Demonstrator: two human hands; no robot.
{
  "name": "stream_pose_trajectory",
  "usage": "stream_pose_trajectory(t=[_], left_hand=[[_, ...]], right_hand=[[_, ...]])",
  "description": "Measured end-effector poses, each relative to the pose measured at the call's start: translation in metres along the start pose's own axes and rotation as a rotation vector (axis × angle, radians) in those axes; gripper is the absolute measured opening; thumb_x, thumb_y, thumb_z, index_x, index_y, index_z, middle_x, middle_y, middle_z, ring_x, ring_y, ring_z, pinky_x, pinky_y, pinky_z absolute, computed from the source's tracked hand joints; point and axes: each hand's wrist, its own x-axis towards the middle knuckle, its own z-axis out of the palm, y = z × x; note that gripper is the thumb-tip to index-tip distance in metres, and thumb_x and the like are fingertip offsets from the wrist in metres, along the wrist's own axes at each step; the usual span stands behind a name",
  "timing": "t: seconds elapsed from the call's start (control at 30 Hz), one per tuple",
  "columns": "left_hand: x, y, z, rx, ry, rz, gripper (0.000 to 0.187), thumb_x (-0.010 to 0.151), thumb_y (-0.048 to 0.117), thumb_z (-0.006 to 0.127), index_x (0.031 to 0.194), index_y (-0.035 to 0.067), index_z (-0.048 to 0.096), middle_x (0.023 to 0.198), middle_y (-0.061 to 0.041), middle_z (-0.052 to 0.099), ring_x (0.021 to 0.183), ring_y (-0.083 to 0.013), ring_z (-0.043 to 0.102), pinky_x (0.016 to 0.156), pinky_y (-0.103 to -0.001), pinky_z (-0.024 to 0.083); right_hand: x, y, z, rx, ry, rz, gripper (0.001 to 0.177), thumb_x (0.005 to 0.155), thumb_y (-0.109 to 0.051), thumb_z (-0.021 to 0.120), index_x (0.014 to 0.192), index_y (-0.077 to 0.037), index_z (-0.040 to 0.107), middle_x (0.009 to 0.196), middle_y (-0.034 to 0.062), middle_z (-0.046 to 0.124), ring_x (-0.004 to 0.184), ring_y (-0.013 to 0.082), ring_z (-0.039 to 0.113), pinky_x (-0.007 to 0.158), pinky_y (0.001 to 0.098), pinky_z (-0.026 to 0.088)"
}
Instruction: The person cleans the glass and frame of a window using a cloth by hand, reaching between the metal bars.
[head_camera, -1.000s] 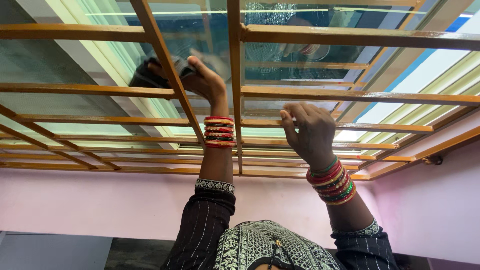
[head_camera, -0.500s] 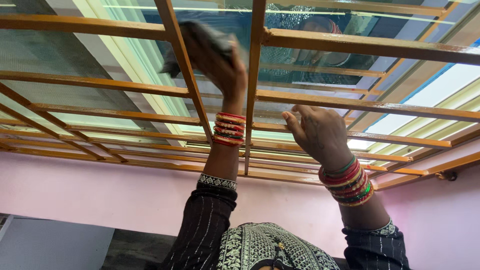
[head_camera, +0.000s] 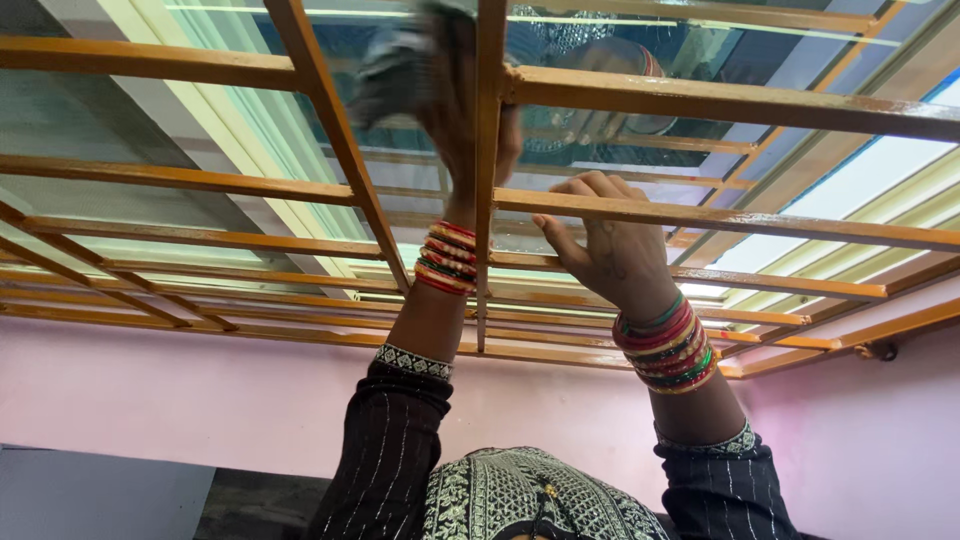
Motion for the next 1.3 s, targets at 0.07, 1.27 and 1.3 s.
stream_pose_trajectory(t=[0.07,1.27,1.3], left_hand=[[0.015,0.003,0.002,-0.05,0.122,-0.147,0.087,0.108,0.067,0.05,0.167,0.017,0.012,0.171,-0.011,0.002,0.161,-0.0313,0.002,0.132,-0.058,0.003],[0.046,0.042,-0.02,-0.174,-0.109,0.777,0.078,0.099,0.07,0.044,0.151,0.012,0.043,0.133,-0.018,0.06,0.119,-0.0353,0.059,0.1,-0.055,0.041],[0.047,0.048,-0.027,-0.322,-0.457,0.62,0.086,0.096,0.074,0.043,0.154,0.011,0.045,0.128,-0.014,0.065,0.112,-0.0316,0.062,0.101,-0.051,0.044]], right_hand=[[-0.002,0.002,0.0,0.049,-0.046,0.08,0.026,0.099,-0.027,0.073,0.107,-0.003,0.067,0.099,0.0117,0.066,0.091,0.0305,0.064,0.081,0.0428,0.051],[-0.021,0.018,0.004,0.122,0.158,0.127,0.022,0.094,-0.015,0.079,0.108,-0.011,0.062,0.105,0.007,0.067,0.095,0.0293,0.066,0.082,0.044,0.053],[-0.021,0.017,0.002,0.093,0.203,0.165,0.022,0.093,-0.012,0.076,0.108,-0.008,0.06,0.109,0.0111,0.063,0.1,0.0316,0.062,0.086,0.0465,0.052]])
